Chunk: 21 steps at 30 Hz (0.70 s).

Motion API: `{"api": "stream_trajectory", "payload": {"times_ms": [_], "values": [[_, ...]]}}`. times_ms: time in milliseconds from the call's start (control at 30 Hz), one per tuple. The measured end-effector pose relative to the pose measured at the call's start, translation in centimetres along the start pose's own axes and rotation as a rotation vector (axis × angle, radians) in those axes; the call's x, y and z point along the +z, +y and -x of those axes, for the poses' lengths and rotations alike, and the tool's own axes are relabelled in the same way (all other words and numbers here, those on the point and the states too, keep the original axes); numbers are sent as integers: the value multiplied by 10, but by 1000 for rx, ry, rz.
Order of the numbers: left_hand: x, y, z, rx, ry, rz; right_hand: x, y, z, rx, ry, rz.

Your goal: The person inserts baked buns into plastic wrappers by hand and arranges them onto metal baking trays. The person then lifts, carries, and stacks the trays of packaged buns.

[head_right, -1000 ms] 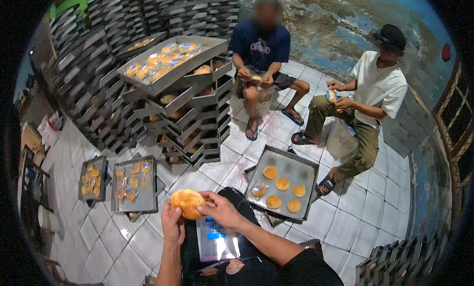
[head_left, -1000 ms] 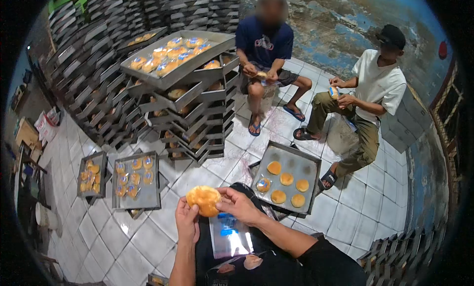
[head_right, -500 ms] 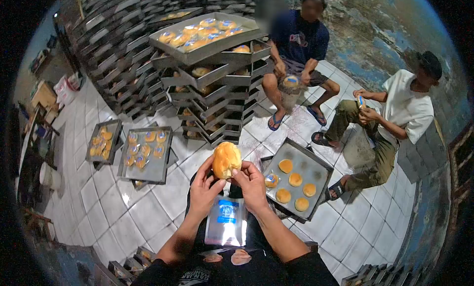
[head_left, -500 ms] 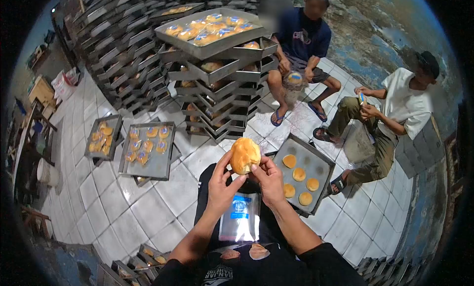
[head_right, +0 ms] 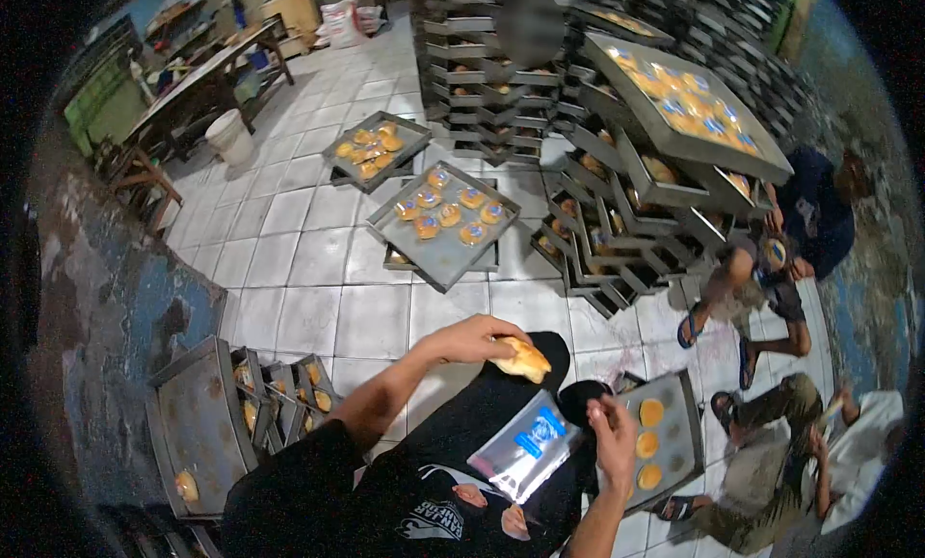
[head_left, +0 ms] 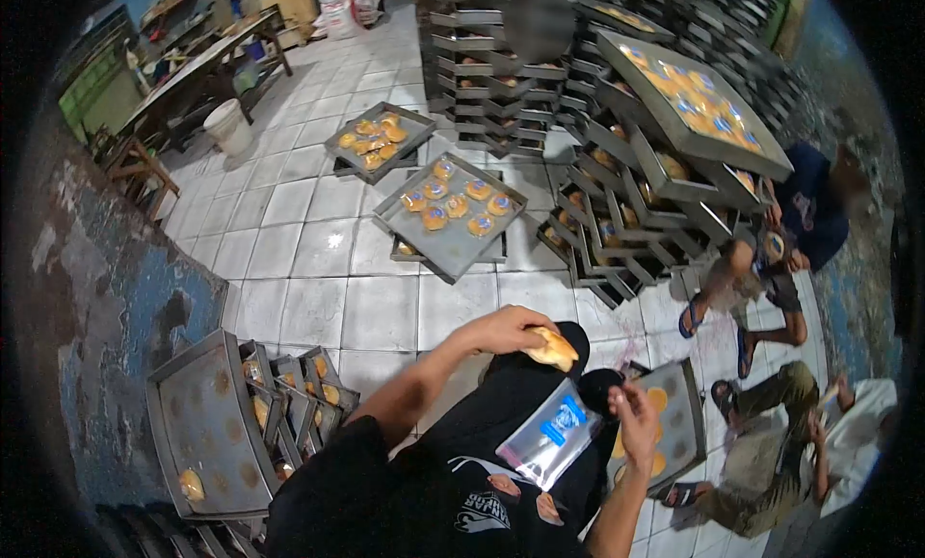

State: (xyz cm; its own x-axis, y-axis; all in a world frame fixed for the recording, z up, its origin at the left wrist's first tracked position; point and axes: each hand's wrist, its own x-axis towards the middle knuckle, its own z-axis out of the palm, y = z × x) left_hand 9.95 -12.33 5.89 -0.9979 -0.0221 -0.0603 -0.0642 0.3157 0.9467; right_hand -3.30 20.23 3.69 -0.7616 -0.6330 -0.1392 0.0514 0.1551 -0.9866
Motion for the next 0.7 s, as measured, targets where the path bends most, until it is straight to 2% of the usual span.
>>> {"api": "stream_trajectory", "payload": {"times_ms": [67, 100, 167, 233, 333, 367, 433, 467, 533, 600, 700], "values": [[-37, -51, -1, -126, 156, 116, -10, 26, 10, 36, 25, 26], [-65, -41, 4, -180, 369, 195, -12, 33, 12, 60, 43, 40], [-139, -57, -15, 45, 761, 713, -6, 36, 15, 69, 102, 22], [-187, -15, -20, 67, 1194, 779, -2, 41, 18, 57, 130, -8], [-174, 17, -22, 46, 933, 517, 3, 38, 14, 39, 149, -30], [-155, 27, -22, 2, 774, 264, 5, 36, 14, 33, 161, -34], [-93, 18, -21, 106, 696, -148, 10, 31, 11, 23, 184, -41], [-53, 26, -14, 115, 614, 13, 11, 30, 10, 6, 177, -9], [18, 20, 2, 258, 573, -238, 9, 28, 12, -25, 176, 63], [66, 12, 13, 461, 419, -325, 3, 35, 16, -32, 180, 123], [109, 12, 34, 390, 267, -544, 2, 23, 25, -58, 136, 298]]}}
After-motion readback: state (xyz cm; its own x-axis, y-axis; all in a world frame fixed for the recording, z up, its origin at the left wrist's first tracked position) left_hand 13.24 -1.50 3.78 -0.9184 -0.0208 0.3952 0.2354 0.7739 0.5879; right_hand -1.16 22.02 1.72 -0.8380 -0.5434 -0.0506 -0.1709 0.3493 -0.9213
